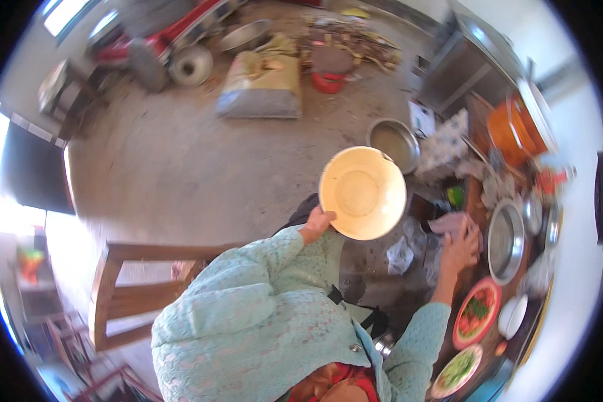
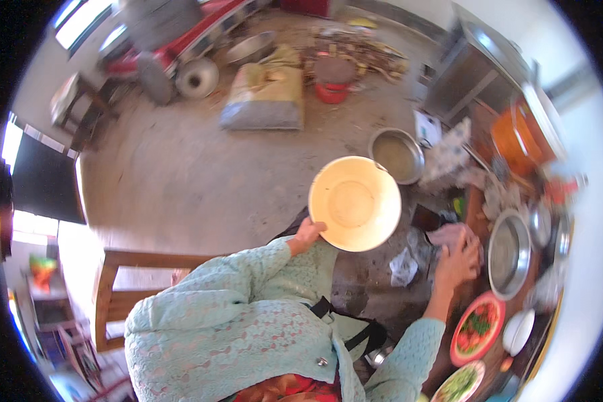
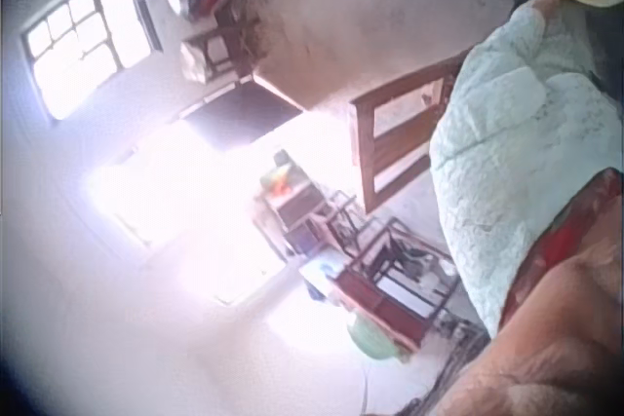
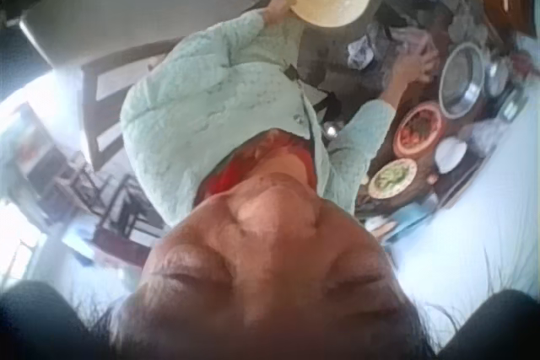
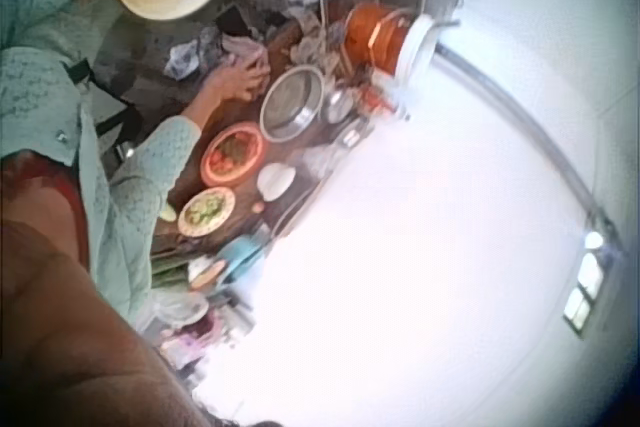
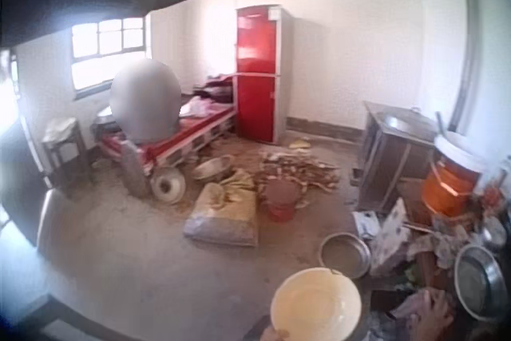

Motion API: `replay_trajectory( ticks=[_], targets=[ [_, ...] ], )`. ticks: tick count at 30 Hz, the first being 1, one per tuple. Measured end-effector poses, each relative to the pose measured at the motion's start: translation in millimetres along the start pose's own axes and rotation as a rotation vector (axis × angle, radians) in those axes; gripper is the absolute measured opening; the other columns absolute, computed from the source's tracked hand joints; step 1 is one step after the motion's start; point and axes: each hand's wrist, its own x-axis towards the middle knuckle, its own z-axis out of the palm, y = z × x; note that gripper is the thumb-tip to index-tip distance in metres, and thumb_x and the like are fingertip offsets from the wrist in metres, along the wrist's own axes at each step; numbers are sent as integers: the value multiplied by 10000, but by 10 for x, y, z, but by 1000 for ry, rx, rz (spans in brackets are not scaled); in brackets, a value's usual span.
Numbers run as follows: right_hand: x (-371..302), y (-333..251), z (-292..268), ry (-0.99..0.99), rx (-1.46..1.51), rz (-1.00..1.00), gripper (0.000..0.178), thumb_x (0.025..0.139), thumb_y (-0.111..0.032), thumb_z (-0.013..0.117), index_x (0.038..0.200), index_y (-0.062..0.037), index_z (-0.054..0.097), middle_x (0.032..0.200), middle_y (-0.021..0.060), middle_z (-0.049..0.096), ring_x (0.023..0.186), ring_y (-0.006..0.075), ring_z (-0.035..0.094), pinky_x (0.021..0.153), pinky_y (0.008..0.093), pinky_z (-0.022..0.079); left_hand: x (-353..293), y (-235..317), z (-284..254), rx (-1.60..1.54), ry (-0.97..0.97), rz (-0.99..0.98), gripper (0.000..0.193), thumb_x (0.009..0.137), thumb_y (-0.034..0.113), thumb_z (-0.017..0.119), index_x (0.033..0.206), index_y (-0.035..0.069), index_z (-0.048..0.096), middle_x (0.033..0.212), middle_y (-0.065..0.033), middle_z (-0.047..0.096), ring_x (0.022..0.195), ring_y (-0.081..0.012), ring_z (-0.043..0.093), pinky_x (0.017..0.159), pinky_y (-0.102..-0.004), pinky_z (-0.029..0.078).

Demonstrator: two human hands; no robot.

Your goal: The person cuts the ends off a cucumber with a knife, then peels it with a peeler over a bucket. They place the peeled cucumber on the table, rinse a bowl with water from a pot, and wipe the bowl dry with a cloth.

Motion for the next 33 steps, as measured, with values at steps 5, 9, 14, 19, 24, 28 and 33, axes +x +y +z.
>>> replay_trajectory(
  ticks=[5, 9, 14, 19, 24, 28, 33],
  targets=[
    [90, -81, -142, -113, 22, 62, 595, 774, -268, 645, 1299, -290, 366, 1249, 40, 415, 1153, 295, 393, 789, 550, 406, -161, 177, -16, 16, 58, -17, 402, 726, 76, 519, 1114, -30, 532, 978, -113, 620, 843, -237, 614, 708, -349, 504],
    [82, -59, -212, -82, 88, 38, 529, 767, -227, 646, 1246, -255, 426, 1119, 51, 464, 1070, 304, 433, 774, 527, 424, -88, 79, -110, 19, -2, 46, 535, 723, 136, 537, 1233, 14, 433, 1030, -119, 599, 846, -227, 616, 671, -332, 524],
    [-4, 142, -45, -24, 162, -15, 463, 699, -143, 666, 1125, -219, 500, 1031, 52, 488, 1026, 308, 460, 786, 495, 425, -114, 144, -20, 92, -15, 3, 485, 726, 129, 537, 1193, 15, 469, 1001, -121, 603, 830, -227, 620, 665, -334, 526],
    [-171, 211, -59, 75, 292, -163, 441, 623, -83, 645, 1032, -207, 537, 934, 78, 489, 961, 314, 473, 759, 460, 422, -21, 24, -37, -24, -7, 35, 389, 740, 76, 521, 1121, 0, 502, 957, -109, 615, 802, -222, 628, 635, -336, 534],
    [-284, 152, -171, 102, 351, -144, 386, 625, -9, 592, 988, -136, 561, 922, 109, 517, 947, 335, 489, 802, 436, 413, -53, 61, -110, -113, -23, -2, 375, 755, 84, 521, 1120, 1, 501, 974, -135, 620, 805, -253, 641, 624, -351, 552],
    [-388, 349, -48, 129, 472, -168, 413, 618, -2, 625, 1005, -141, 582, 924, 123, 523, 941, 343, 491, 800, 434, 404, -68, 72, 88, 175, 138, 47, 380, 751, 119, 530, 1106, -13, 499, 954, -185, 625, 747, -291, 651, 627, -374, 550],
    [-438, 250, -98, 135, 454, -164, 425, 605, -8, 596, 1013, -129, 596, 917, 135, 521, 918, 355, 484, 801, 450, 393, 10, 185, 30, 434, 396, 111, 346, 734, 189, 516, 989, -44, 546, 857, -271, 613, 795, -383, 615, 710, -428, 500]
  ],
)
